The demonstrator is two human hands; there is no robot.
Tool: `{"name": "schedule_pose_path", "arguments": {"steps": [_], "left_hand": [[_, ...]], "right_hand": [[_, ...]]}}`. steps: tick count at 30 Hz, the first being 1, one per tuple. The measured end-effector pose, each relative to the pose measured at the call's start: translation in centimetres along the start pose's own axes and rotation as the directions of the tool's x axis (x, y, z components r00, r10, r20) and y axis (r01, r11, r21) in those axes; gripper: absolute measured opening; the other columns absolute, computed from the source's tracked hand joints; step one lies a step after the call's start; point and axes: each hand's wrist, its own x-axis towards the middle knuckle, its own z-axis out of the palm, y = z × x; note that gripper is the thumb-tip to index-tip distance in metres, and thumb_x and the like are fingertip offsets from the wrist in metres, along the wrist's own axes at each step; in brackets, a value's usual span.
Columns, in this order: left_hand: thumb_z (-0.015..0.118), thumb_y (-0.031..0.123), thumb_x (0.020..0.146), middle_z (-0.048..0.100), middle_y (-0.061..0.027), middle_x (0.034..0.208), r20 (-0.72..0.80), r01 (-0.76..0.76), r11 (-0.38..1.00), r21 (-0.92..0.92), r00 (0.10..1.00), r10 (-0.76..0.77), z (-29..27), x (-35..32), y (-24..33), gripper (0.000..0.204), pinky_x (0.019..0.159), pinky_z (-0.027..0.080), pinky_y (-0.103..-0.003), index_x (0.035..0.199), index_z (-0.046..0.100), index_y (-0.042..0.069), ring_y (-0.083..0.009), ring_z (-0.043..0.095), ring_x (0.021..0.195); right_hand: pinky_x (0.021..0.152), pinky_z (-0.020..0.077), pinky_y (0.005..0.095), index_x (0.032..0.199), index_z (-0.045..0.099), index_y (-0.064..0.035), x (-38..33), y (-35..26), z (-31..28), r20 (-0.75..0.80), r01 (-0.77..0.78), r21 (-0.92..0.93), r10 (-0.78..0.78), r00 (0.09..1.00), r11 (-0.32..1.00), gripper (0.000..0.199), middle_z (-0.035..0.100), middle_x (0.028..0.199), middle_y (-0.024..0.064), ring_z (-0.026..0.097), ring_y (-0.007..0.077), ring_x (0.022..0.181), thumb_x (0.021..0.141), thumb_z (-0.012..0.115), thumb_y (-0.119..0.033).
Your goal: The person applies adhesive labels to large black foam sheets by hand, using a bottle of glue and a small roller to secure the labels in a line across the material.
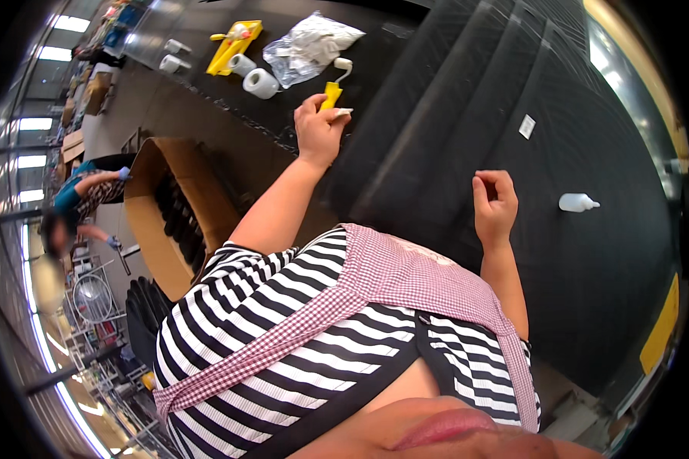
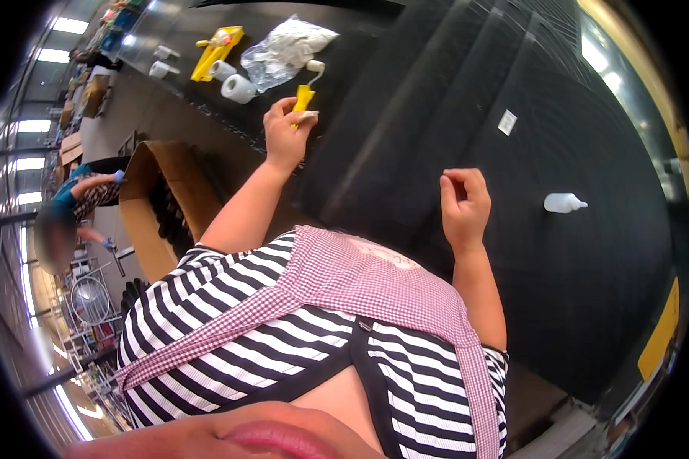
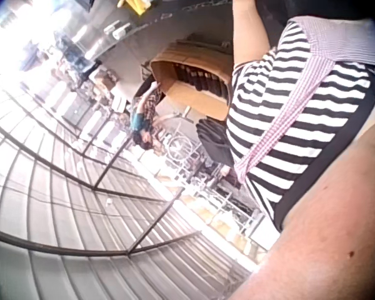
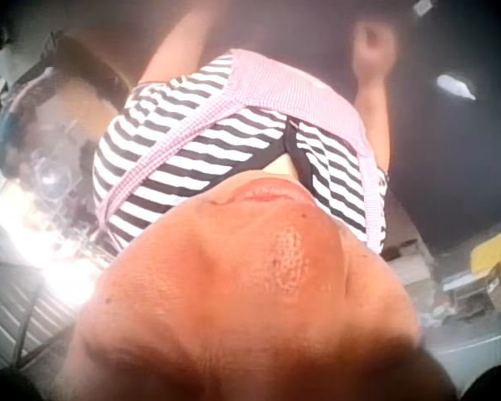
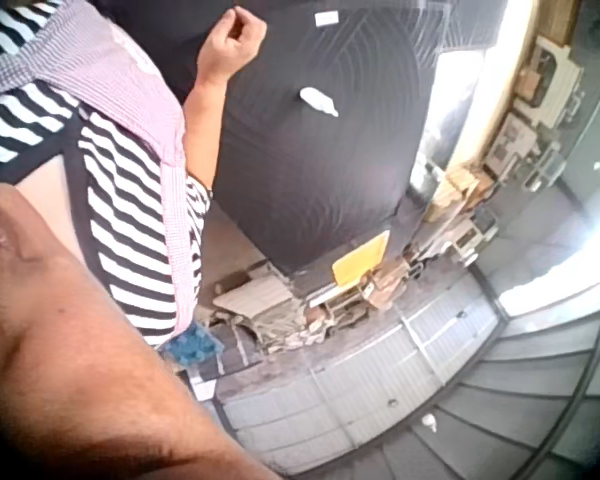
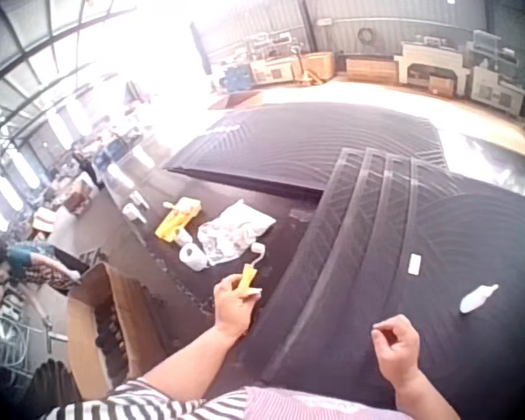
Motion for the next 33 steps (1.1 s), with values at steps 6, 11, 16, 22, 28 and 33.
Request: {"name": "schedule_pose_path", "arguments": {"steps": [6, 11, 16, 22, 28, 33], "left_hand": [[0.08, 0.022, 0.083, 0.063, -0.0143, 0.121, 0.403, 0.316, 0.927, -0.204, 0.89, -0.214, 0.3, -0.1, -4.4, 0.02, 0.093, 0.051, -0.038, 0.098, 0.08, 0.009, -0.03, 0.064, 0.107], [0.079, 0.006, 0.083, 0.059, -0.0141, 0.122, 0.314, 0.232, 0.731, -0.641, 0.949, -0.026, -0.9, -1.3, 5.5, 0.014, 0.088, 0.053, -0.035, 0.096, 0.079, 0.008, -0.0276, 0.065, 0.101], [0.077, 0.002, 0.084, 0.054, -0.008, 0.132, 0.365, 0.121, 0.638, -0.761, 0.892, 0.267, -0.1, -5.7, 14.5, 0.015, 0.093, 0.053, -0.034, 0.098, 0.078, 0.009, -0.0237, 0.061, 0.11], [0.079, 0.007, 0.085, 0.06, -0.007, 0.132, 0.551, 0.392, 0.447, -0.804, 0.773, 0.313, -0.4, -6.0, 15.1, 0.012, 0.092, 0.054, -0.034, 0.097, 0.078, 0.006, -0.0236, 0.064, 0.109], [0.075, 0.004, 0.085, 0.072, -0.0079, 0.095, 0.297, -0.022, 0.755, -0.656, 0.912, 0.284, 3.5, -3.2, 7.9, 0.007, 0.076, 0.055, -0.033, 0.092, 0.077, 0.006, -0.0249, 0.07, 0.087], [0.073, 0.002, 0.082, 0.071, -0.0073, 0.091, 0.264, -0.095, 0.764, -0.638, 0.905, 0.333, 4.5, -3.8, 7.4, 0.011, 0.075, 0.054, -0.035, 0.091, 0.077, 0.007, -0.027, 0.069, 0.085]], "right_hand": [[0.065, 0.0463, 0.0234, 0.092, 0.068, -0.002, -1.6, -0.7, 2.8, 0.155, -0.056, 0.101, 0.039, 0.987, 0.993, 0.006, 0.061, 0.083, 0.003, 0.058, 0.0106, 0.07, 0.088, 0.071, 0.0], [0.073, 0.0511, 0.025, 0.107, 0.071, -0.0034, -1.3, -2.1, 5.3, 0.376, -0.482, 0.335, 0.354, 0.856, 0.81, 0.018, 0.069, 0.098, 0.0038, 0.065, 0.0133, 0.082, 0.099, 0.063, -0.016], [0.08, 0.0544, 0.0288, 0.114, 0.065, -0.0019, -1.2, -2.4, 5.4, 0.446, -0.612, 0.757, 0.503, 0.74, 0.229, 0.029, 0.069, 0.103, 0.0073, 0.067, 0.0174, 0.093, 0.101, 0.061, -0.027], [0.071, 0.0543, 0.0278, 0.121, 0.062, -0.0024, -2.6, 0.2, 0.2, 0.084, -0.48, 0.643, 0.568, 0.819, 0.597, 0.032, 0.064, 0.091, 0.0042, 0.063, 0.0129, 0.077, 0.105, 0.057, -0.03], [0.06, 0.0512, 0.025, 0.149, 0.049, -0.0096, -0.8, 0.3, -4.3, -0.101, -0.442, 0.297, 0.488, 0.867, 0.846, 0.045, 0.062, 0.085, 0.0033, 0.057, 0.0079, 0.066, 0.106, 0.053, -0.021], [0.063, 0.0533, 0.0259, 0.15, 0.049, -0.0129, 2.4, 1.2, -3.5, -0.141, -0.425, 0.319, 0.486, 0.863, 0.847, 0.047, 0.069, 0.091, 0.0073, 0.061, 0.009, 0.069, 0.104, 0.055, -0.013]]}}
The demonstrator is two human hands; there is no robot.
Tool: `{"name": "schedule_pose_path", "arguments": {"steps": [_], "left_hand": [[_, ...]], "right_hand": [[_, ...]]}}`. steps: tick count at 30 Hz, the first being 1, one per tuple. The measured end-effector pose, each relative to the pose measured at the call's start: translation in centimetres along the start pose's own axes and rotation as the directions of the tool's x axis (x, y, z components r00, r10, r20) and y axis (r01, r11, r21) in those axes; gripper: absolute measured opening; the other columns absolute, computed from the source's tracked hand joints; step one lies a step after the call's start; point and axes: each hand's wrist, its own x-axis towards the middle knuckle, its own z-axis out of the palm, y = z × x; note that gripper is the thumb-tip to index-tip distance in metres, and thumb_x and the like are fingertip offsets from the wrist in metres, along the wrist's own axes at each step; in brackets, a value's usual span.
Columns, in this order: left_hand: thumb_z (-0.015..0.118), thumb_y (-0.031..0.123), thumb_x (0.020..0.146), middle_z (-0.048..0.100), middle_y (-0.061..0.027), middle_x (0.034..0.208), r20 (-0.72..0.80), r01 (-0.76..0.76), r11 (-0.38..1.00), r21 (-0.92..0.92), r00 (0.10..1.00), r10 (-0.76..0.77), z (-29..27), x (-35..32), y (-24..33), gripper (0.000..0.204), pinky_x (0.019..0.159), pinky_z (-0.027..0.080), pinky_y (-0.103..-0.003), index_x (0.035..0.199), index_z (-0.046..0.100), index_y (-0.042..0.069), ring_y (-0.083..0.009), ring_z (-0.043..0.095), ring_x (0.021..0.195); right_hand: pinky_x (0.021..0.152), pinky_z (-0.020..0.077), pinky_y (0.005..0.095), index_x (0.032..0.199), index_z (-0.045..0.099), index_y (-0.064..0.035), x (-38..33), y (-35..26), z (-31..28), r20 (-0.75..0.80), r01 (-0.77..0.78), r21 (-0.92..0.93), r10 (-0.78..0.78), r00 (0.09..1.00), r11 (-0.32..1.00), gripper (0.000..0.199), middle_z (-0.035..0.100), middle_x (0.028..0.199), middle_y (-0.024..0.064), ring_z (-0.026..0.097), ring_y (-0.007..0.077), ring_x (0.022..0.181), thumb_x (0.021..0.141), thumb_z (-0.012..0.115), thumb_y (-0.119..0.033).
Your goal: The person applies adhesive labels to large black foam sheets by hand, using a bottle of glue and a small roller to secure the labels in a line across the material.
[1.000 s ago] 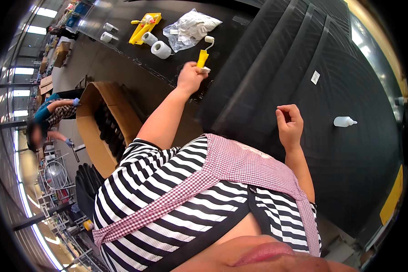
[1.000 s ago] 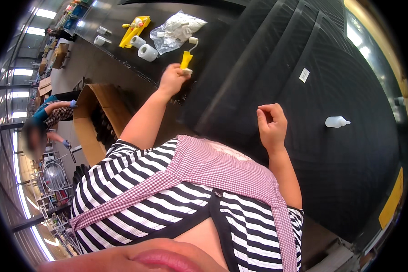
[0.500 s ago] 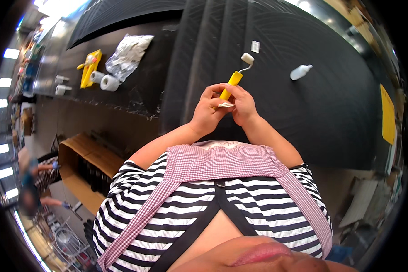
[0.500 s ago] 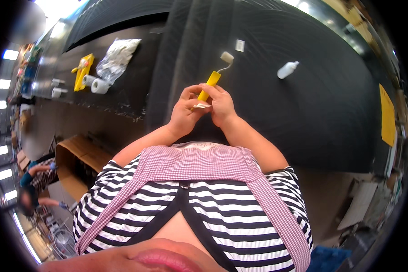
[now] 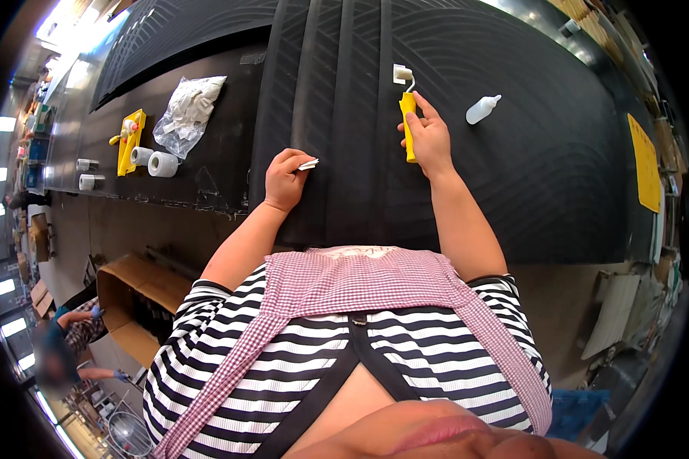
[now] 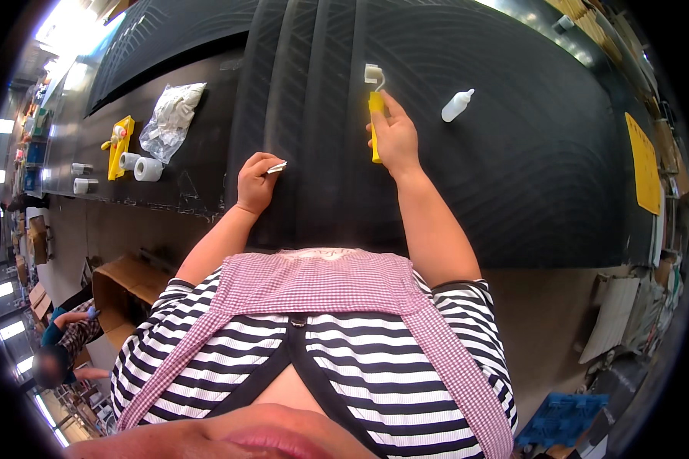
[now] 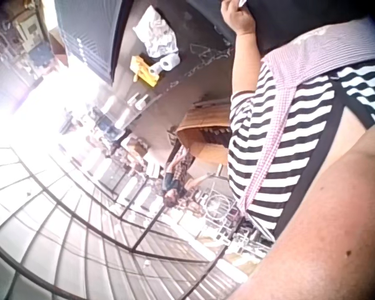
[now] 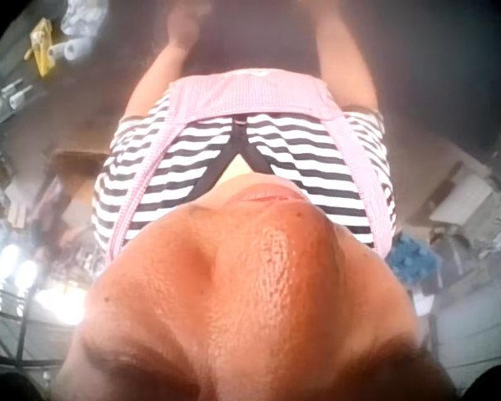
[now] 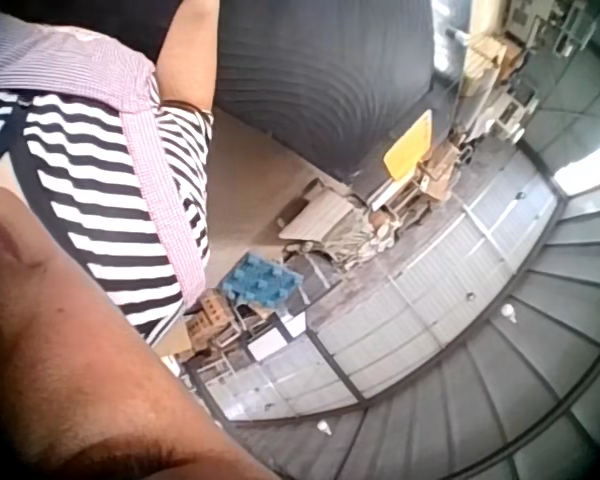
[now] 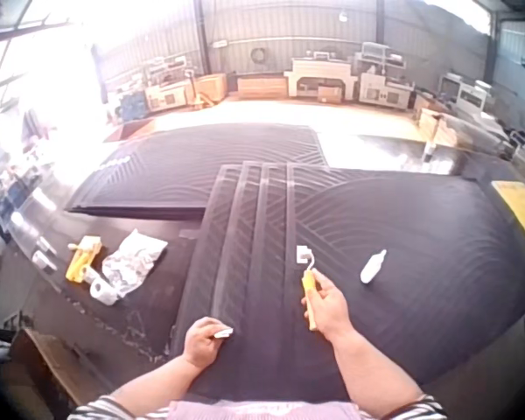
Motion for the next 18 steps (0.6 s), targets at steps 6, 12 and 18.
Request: {"name": "schedule_pose_path", "arguments": {"steps": [6, 12, 18], "left_hand": [[0.074, 0.003, 0.082, 0.071, -0.0068, 0.091, -0.001, -0.01, 1.0, 0.02, 1.0, 0.01, 0.1, 0.1, -0.4, 0.01, 0.076, 0.054, -0.036, 0.09, 0.076, 0.007, -0.0269, 0.068, 0.086], [0.073, 0.002, 0.081, 0.07, -0.0066, 0.09, 0.001, -0.011, 1.0, 0.012, 1.0, 0.011, 0.0, 0.3, -0.3, 0.01, 0.077, 0.054, -0.036, 0.089, 0.076, 0.007, -0.0272, 0.068, 0.086], [0.073, 0.0, 0.08, 0.07, -0.0064, 0.09, 0.006, -0.011, 1.0, -0.012, 1.0, 0.011, 0.0, 0.5, -0.2, 0.012, 0.078, 0.053, -0.036, 0.089, 0.075, 0.007, -0.0273, 0.068, 0.086]], "right_hand": [[0.061, 0.0537, 0.0263, 0.149, 0.051, -0.0117, 2.1, 0.2, 0.9, -0.017, -0.053, -0.052, 0.052, 0.998, 0.997, 0.045, 0.066, 0.09, 0.0062, 0.06, 0.009, 0.071, 0.103, 0.054, -0.013], [0.058, 0.0533, 0.027, 0.149, 0.05, -0.008, 3.9, -1.7, 1.7, -0.028, -0.076, -0.118, 0.074, 0.997, 0.99, 0.047, 0.065, 0.095, 0.0063, 0.059, 0.0101, 0.07, 0.103, 0.054, -0.012], [0.06, 0.0539, 0.0272, 0.149, 0.05, -0.007, 5.7, -2.2, 1.0, -0.023, -0.085, -0.094, 0.083, 0.996, 0.992, 0.047, 0.066, 0.103, 0.0073, 0.06, 0.0109, 0.072, 0.103, 0.055, -0.012]]}}
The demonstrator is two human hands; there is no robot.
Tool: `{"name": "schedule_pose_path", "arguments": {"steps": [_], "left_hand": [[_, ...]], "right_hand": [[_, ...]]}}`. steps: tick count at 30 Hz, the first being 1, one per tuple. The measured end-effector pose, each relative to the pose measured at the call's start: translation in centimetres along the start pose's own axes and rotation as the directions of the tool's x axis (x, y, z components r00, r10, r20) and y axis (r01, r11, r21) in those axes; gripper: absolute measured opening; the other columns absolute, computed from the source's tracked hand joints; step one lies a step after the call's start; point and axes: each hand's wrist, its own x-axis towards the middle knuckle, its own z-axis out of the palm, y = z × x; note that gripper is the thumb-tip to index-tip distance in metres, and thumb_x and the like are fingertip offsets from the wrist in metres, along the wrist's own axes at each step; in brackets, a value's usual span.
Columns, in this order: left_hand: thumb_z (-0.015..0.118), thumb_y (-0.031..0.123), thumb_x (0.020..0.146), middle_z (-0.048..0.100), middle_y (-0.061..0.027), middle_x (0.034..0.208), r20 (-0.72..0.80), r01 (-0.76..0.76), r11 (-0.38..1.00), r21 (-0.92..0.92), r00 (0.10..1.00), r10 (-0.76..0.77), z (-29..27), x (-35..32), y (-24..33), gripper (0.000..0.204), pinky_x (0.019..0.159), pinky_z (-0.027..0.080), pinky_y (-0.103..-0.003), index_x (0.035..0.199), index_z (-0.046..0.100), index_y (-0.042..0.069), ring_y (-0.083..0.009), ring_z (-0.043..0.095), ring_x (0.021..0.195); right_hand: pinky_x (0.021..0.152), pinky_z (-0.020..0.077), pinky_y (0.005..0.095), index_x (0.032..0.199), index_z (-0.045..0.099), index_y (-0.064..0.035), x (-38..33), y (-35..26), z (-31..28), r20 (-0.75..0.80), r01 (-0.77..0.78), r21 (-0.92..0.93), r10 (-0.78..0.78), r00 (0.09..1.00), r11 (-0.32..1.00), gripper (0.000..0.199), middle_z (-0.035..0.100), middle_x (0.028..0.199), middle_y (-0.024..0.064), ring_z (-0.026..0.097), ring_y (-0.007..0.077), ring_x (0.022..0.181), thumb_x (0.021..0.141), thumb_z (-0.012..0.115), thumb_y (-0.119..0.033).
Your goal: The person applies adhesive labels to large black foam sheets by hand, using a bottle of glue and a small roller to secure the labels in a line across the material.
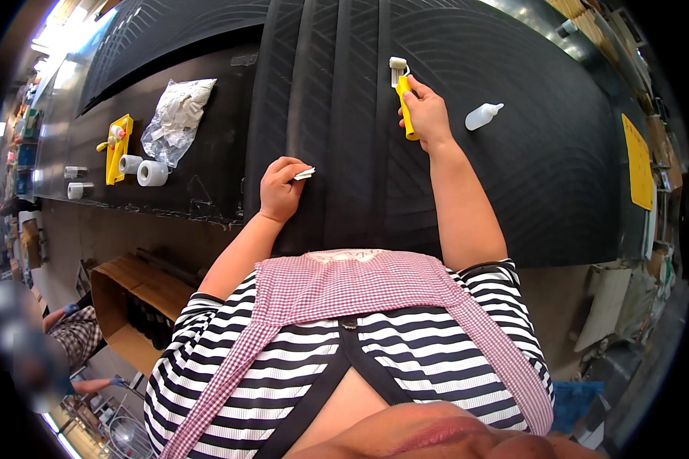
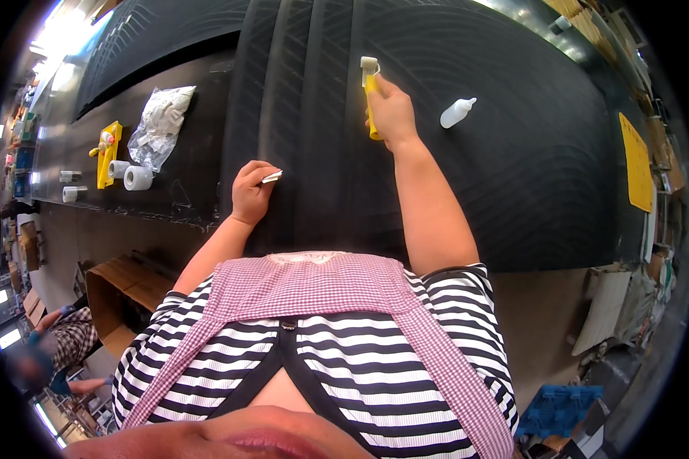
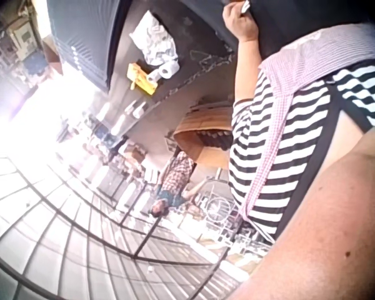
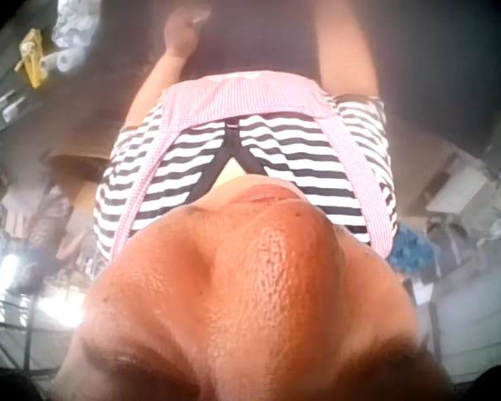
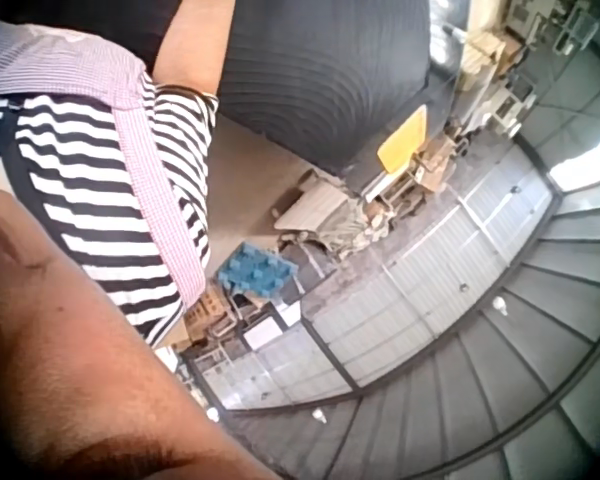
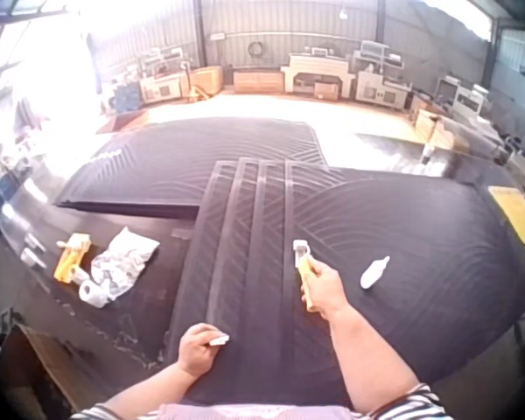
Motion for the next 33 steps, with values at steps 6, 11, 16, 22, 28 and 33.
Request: {"name": "schedule_pose_path", "arguments": {"steps": [6, 11, 16, 22, 28, 33], "left_hand": [[0.073, 0.0, 0.079, 0.07, -0.0063, 0.09, -0.012, 0.002, 1.0, -0.007, 1.0, -0.002, -0.1, -0.1, -0.3, 0.013, 0.078, 0.053, -0.036, 0.089, 0.075, 0.007, -0.0272, 0.067, 0.086], [0.073, 0.009, 0.088, 0.069, -0.0091, 0.092, 0.009, -0.02, 1.0, -0.006, 1.0, 0.02, -0.1, -0.1, -0.7, 0.006, 0.075, 0.053, -0.033, 0.092, 0.075, 0.005, -0.0267, 0.068, 0.085], [0.073, 0.009, 0.089, 0.069, -0.009, 0.092, 0.014, -0.025, 1.0, 0.0, 1.0, 0.025, -0.2, 0.0, -0.5, 0.006, 0.075, 0.053, -0.033, 0.091, 0.075, 0.005, -0.0264, 0.068, 0.085], [0.073, 0.002, 0.081, 0.07, -0.0062, 0.091, 0.0, 0.015, 1.0, -0.008, 1.0, -0.015, -0.1, 0.0, -0.3, 0.01, 0.077, 0.053, -0.036, 0.09, 0.075, 0.007, -0.0269, 0.068, 0.087], [0.074, 0.004, 0.082, 0.07, -0.0061, 0.091, 0.007, 0.018, 1.0, -0.019, 1.0, -0.018, -0.1, -0.1, -0.4, 0.009, 0.078, 0.053, -0.036, 0.09, 0.075, 0.008, -0.0269, 0.068, 0.087], [0.073, 0.004, 0.082, 0.07, -0.0061, 0.091, 0.005, 0.004, 1.0, -0.019, 1.0, -0.004, -0.1, 0.0, -0.3, 0.009, 0.078, 0.053, -0.036, 0.09, 0.075, 0.008, -0.027, 0.068, 0.088]], "right_hand": [[0.063, 0.0543, 0.0257, 0.148, 0.052, -0.0084, -2.4, -0.9, -1.5, -0.026, 0.024, 0.058, -0.023, 0.999, 0.998, 0.047, 0.065, 0.103, 0.0079, 0.061, 0.0108, 0.075, 0.102, 0.057, -0.014], [0.061, 0.0538, 0.0254, 0.148, 0.053, -0.0109, -4.2, 0.8, -1.4, -0.003, -0.002, 0.116, 0.003, 1.0, 0.993, 0.048, 0.066, 0.091, 0.0063, 0.06, 0.0097, 0.07, 0.1, 0.057, -0.011], [0.062, 0.0534, 0.0254, 0.148, 0.053, -0.0106, -4.3, 1.5, -0.7, 0.003, -0.041, 0.102, 0.041, 0.999, 0.994, 0.049, 0.063, 0.085, 0.0042, 0.058, 0.009, 0.067, 0.099, 0.056, -0.009], [0.063, 0.0531, 0.025, 0.149, 0.052, -0.0113, -5.2, 2.2, -0.2, -0.001, -0.049, 0.088, 0.049, 0.999, 0.995, 0.05, 0.059, 0.081, 0.0017, 0.057, 0.008, 0.067, 0.099, 0.056, -0.008], [0.061, 0.0525, 0.0244, 0.149, 0.052, -0.0119, -5.7, 2.8, -0.4, 0.007, -0.028, 0.061, 0.028, 1.0, 0.998, 0.05, 0.059, 0.081, 0.0016, 0.056, 0.0076, 0.066, 0.099, 0.056, -0.007], [0.06, 0.0521, 0.0235, 0.149, 0.051, -0.0115, -6.0, 2.9, -0.6, 0.016, 0.001, 0.034, -0.002, 1.0, 0.999, 0.051, 0.06, 0.082, 0.0018, 0.056, 0.0076, 0.066, 0.099, 0.057, -0.007]]}}
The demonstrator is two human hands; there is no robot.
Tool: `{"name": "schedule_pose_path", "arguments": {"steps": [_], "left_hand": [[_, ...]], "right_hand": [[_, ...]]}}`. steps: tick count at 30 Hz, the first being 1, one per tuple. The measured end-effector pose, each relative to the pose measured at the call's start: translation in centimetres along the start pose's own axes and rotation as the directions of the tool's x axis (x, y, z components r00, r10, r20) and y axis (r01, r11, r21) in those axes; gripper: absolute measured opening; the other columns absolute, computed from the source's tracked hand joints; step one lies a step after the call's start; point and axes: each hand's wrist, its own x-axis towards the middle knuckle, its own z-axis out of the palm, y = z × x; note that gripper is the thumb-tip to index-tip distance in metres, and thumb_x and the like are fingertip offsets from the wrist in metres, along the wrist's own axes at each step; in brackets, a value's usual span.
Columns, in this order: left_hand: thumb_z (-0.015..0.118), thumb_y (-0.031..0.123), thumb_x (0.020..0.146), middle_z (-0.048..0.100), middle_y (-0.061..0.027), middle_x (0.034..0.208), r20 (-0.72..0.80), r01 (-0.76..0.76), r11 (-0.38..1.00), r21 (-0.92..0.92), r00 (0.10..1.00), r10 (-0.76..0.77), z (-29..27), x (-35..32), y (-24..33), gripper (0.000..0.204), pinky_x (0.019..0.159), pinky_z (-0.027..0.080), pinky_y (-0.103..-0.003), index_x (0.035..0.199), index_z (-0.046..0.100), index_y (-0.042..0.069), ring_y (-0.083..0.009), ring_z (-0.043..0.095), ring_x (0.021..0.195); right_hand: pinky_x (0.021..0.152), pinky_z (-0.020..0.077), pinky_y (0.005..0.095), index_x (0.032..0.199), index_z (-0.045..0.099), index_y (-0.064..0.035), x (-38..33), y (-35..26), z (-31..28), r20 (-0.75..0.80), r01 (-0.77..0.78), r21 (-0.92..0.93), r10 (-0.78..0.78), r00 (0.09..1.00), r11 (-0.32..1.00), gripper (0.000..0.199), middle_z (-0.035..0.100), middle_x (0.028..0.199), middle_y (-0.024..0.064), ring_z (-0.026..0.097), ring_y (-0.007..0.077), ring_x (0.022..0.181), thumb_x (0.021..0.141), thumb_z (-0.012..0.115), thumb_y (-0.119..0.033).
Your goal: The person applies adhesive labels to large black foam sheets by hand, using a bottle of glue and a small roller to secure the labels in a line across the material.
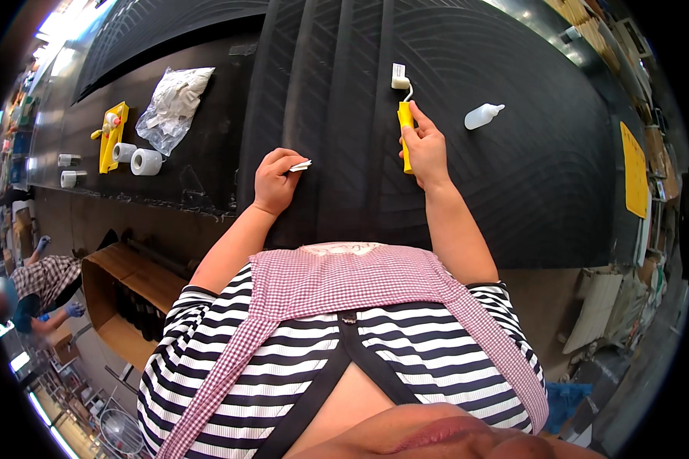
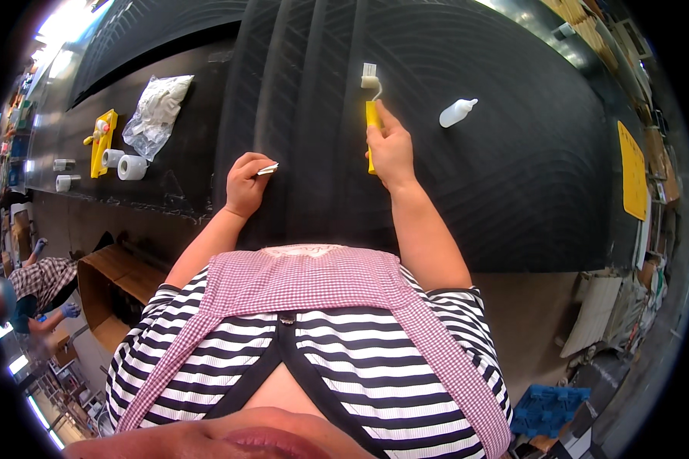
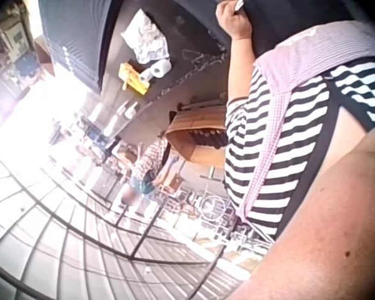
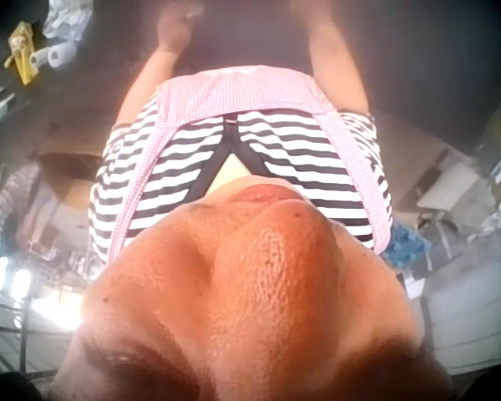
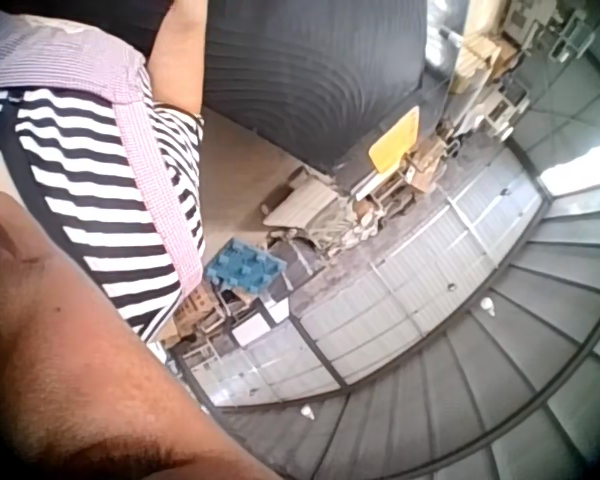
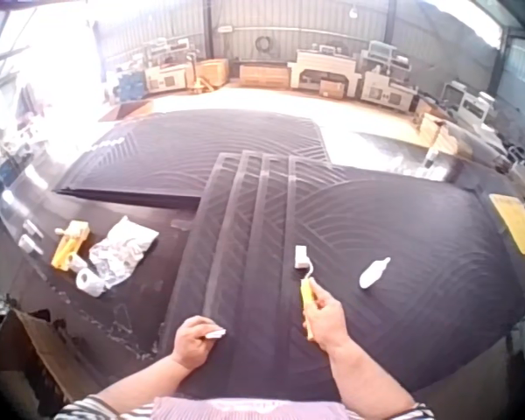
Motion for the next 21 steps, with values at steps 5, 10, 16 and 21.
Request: {"name": "schedule_pose_path", "arguments": {"steps": [5, 10, 16, 21], "left_hand": [[0.073, 0.004, 0.082, 0.07, -0.0059, 0.091, -0.003, 0.0, 1.0, -0.002, 1.0, 0.0, 0.0, -0.1, 0.0, 0.009, 0.078, 0.054, -0.036, 0.089, 0.076, 0.008, -0.0266, 0.068, 0.087], [0.072, 0.003, 0.081, 0.071, -0.0059, 0.091, -0.004, 0.012, 1.0, 0.0, 1.0, -0.012, 0.1, -0.1, 0.0, 0.009, 0.078, 0.054, -0.036, 0.089, 0.076, 0.008, -0.0264, 0.068, 0.088], [0.074, 0.01, 0.087, 0.071, -0.0074, 0.093, 0.001, -0.02, 1.0, 0.012, 1.0, 0.02, -0.2, -0.2, -0.6, 0.006, 0.077, 0.054, -0.034, 0.092, 0.076, 0.007, -0.026, 0.068, 0.087], [0.074, 0.01, 0.087, 0.071, -0.0074, 0.093, 0.002, -0.011, 1.0, 0.009, 1.0, 0.011, 0.0, -0.2, -0.4, 0.005, 0.077, 0.053, -0.034, 0.091, 0.076, 0.007, -0.0261, 0.068, 0.087]], "right_hand": [[0.061, 0.053, 0.0235, 0.149, 0.05, -0.0095, -1.2, -1.2, -0.2, -0.05, 0.083, 0.153, -0.076, 0.996, 0.985, 0.051, 0.061, 0.087, 0.0028, 0.059, 0.0077, 0.074, 0.099, 0.057, -0.006], [0.061, 0.0528, 0.0242, 0.149, 0.051, -0.0106, 0.1, -0.8, 0.2, -0.022, 0.071, 0.13, -0.068, 0.997, 0.989, 0.05, 0.059, 0.084, 0.0018, 0.058, 0.0076, 0.071, 0.1, 0.057, -0.007], [0.062, 0.0524, 0.0251, 0.15, 0.049, -0.0111, -0.1, 0.3, 1.0, -0.006, 0.002, 0.026, -0.002, 1.0, 1.0, 0.051, 0.058, 0.081, 0.0012, 0.055, 0.0075, 0.066, 0.1, 0.056, -0.008], [0.061, 0.0523, 0.0241, 0.151, 0.048, -0.0116, -1.0, 0.9, 0.4, -0.022, -0.004, 0.051, 0.005, 1.0, 0.999, 0.052, 0.06, 0.082, 0.0023, 0.056, 0.0082, 0.064, 0.099, 0.057, -0.009]]}}
